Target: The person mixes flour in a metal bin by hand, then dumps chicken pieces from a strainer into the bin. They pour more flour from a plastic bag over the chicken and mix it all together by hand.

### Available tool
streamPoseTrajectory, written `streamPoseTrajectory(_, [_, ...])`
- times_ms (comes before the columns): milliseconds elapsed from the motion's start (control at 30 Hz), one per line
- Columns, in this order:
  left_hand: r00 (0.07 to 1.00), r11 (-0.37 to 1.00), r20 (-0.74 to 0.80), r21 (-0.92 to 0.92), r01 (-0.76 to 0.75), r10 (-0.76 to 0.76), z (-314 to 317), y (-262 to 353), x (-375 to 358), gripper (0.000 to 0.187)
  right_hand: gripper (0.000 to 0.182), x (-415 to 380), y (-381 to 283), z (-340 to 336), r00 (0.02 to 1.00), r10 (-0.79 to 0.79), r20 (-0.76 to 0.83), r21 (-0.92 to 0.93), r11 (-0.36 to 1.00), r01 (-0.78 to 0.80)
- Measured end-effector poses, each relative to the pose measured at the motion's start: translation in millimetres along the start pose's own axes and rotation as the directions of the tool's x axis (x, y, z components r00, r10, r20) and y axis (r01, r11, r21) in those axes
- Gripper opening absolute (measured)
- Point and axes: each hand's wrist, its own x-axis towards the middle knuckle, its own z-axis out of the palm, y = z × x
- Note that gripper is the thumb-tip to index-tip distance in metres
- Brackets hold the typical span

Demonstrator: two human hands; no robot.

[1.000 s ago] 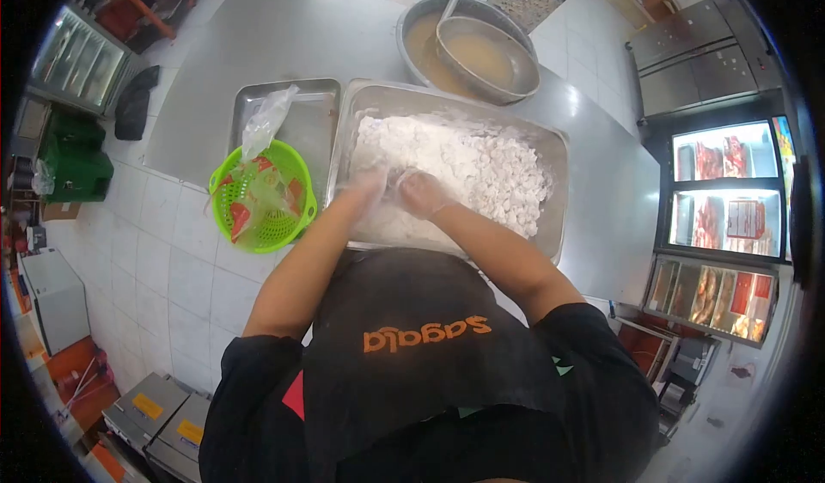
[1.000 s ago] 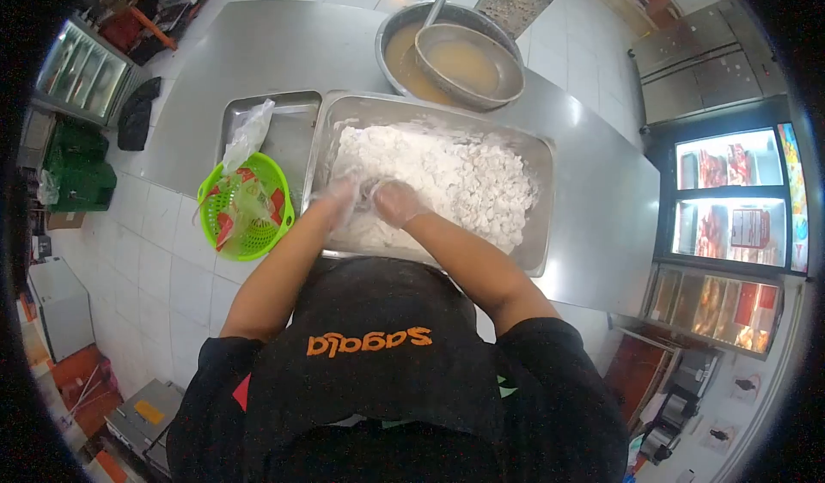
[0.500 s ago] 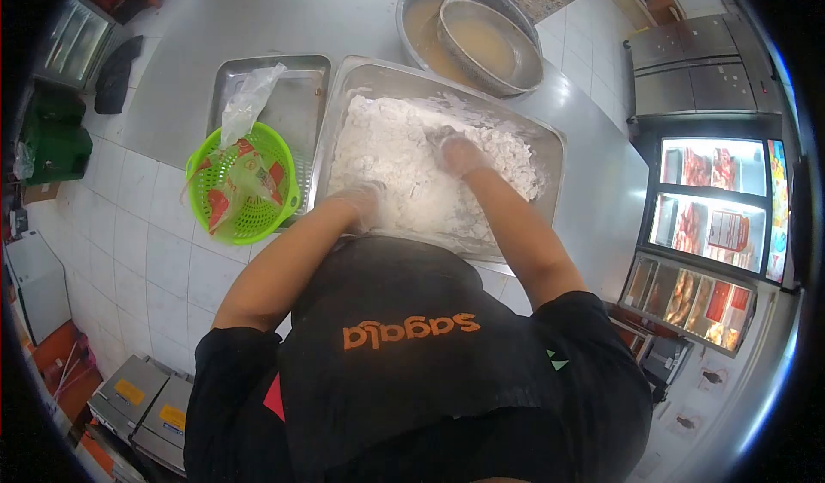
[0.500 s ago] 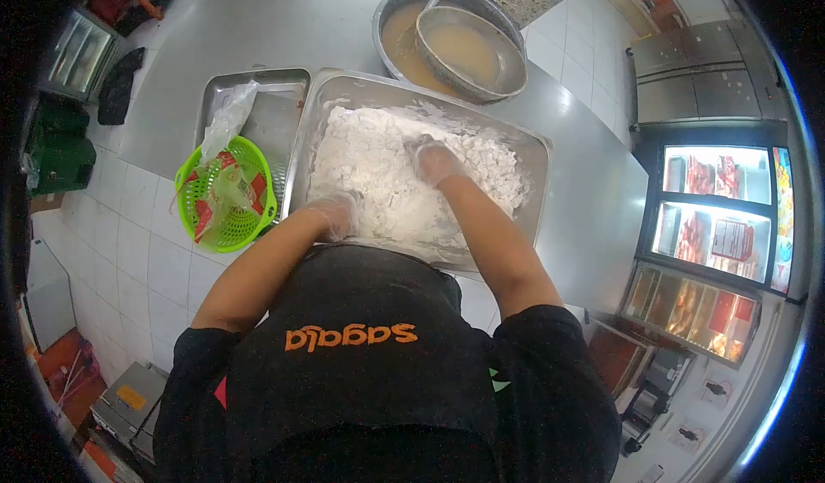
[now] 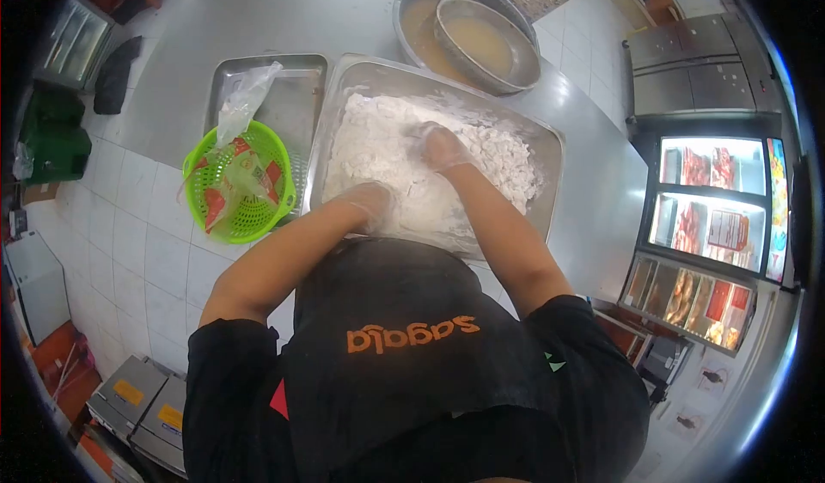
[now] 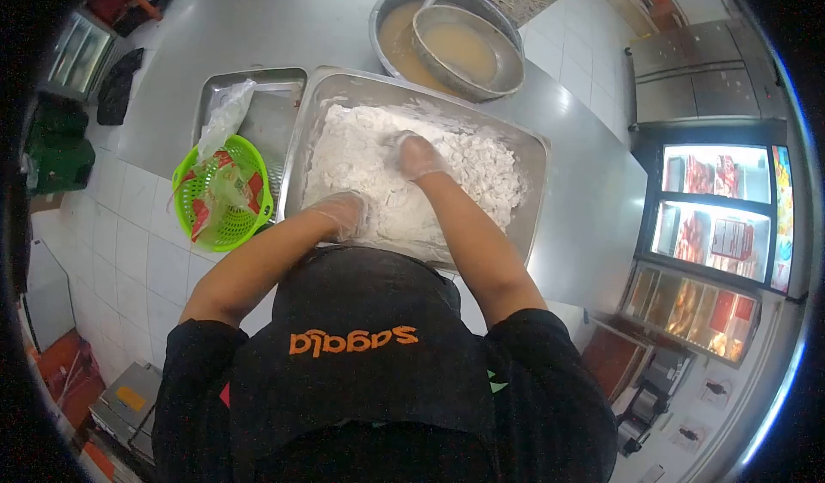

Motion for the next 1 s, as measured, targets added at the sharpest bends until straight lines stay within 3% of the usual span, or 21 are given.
streamPoseTrajectory(33, [1.0, 1.0, -0.024, -0.003, 0.018, -0.018, -8, 6, -6, 0.023, 0.05, -1, -13, -19, 0.992, 0.116, 0.05, 0.156, 0.98, -0.123])
streamPoseTrajectory(100, [0.99, 0.94, -0.109, -0.338, 0.05, -0.092, -24, 0, -5, 0.026, 0.051, -13, -40, -55, 0.925, 0.316, 0.21, 0.422, 0.825, -0.377])
streamPoseTrajectory(133, [0.982, 0.869, -0.138, -0.492, 0.048, -0.132, -32, 0, -6, 0.029, 0.053, -19, -41, -61, 0.914, 0.288, 0.287, 0.516, 0.757, -0.4])
streamPoseTrajectory(200, [0.943, 0.599, -0.201, -0.801, -0.002, -0.266, -48, 11, -19, 0.03, 0.058, -34, -42, -69, 0.881, 0.217, 0.422, 0.673, 0.576, -0.464])
streamPoseTrajectory(233, [0.918, 0.428, -0.212, -0.902, -0.052, -0.336, -56, 15, -22, 0.03, 0.061, -39, -54, -73, 0.908, 0.206, 0.365, 0.665, 0.624, -0.409])
streamPoseTrajectory(300, [0.98, -0.138, -0.076, -0.985, -0.102, -0.184, -57, 8, -23, 0.033, 0.067, -44, -85, -79, 0.951, 0.175, 0.256, 0.631, 0.714, -0.302])
streamPoseTrajectory(333, [0.996, -0.417, -0.043, -0.906, -0.074, -0.082, -57, 4, -25, 0.035, 0.067, -42, -96, -86, 0.959, 0.169, 0.227, 0.575, 0.771, -0.272])
streamPoseTrajectory(433, [0.99, -0.462, -0.137, -0.877, -0.132, -0.022, -56, -8, -25, 0.042, 0.064, -36, -107, -87, 0.981, 0.125, 0.148, 0.467, 0.866, -0.181])
streamPoseTrajectory(533, [0.983, -0.44, -0.174, -0.888, -0.133, 0.052, -79, 16, -45, 0.063, 0.056, -31, -85, -60, 0.984, 0.102, 0.147, 0.499, 0.851, -0.163])
streamPoseTrajectory(600, [0.963, -0.252, -0.024, -0.963, -0.095, -0.269, -83, 29, -40, 0.06, 0.049, -33, -79, -65, 0.964, 0.136, 0.23, 0.492, 0.838, -0.236])
streamPoseTrajectory(667, [0.858, 0.12, -0.046, -0.993, 0.018, -0.512, -73, 15, -26, 0.058, 0.044, -36, -83, -88, 0.943, 0.23, 0.239, 0.511, 0.796, -0.324])
streamPoseTrajectory(700, [0.812, 0.384, -0.143, -0.917, 0.106, -0.566, -56, -18, -6, 0.057, 0.041, -39, -83, -100, 0.929, 0.277, 0.247, 0.519, 0.771, -0.368])
streamPoseTrajectory(733, [0.771, 0.607, -0.252, -0.767, 0.21, -0.585, -44, -40, 3, 0.056, 0.04, -43, -77, -108, 0.915, 0.287, 0.285, 0.535, 0.744, -0.4])
streamPoseTrajectory(800, [0.708, 0.828, -0.55, -0.554, 0.087, -0.443, -38, -53, 2, 0.056, 0.036, -51, -57, -123, 0.883, 0.307, 0.356, 0.565, 0.682, -0.465])
streamPoseTrajectory(833, [0.725, 0.899, -0.582, -0.421, 0.119, -0.369, -38, -50, 2, 0.056, 0.039, -51, -42, -115, 0.98, 0.135, 0.147, 0.26, 0.951, -0.17])
streamPoseTrajectory(867, [0.736, 0.949, -0.611, -0.278, 0.145, -0.292, -39, -47, 2, 0.056, 0.04, -62, -24, -115, 0.933, 0.235, 0.272, 0.263, 0.915, -0.307])
streamPoseTrajectory(933, [0.853, 0.953, -0.458, 0.035, 0.299, -0.251, -55, -31, -7, 0.058, 0.041, -72, -42, -163, 0.767, 0.394, 0.507, 0.208, 0.807, -0.553])
streamPoseTrajectory(967, [0.798, 0.956, -0.528, -0.128, 0.263, -0.29, -53, -28, -6, 0.059, 0.042, -84, -5, -158, 0.82, 0.271, 0.504, 0.142, 0.91, -0.389])
streamPoseTrajectory(1000, [0.742, 0.936, -0.578, -0.287, 0.205, -0.34, -47, -29, -6, 0.06, 0.042, -96, 12, -168, 0.797, 0.264, 0.543, 0.028, 0.943, -0.332])
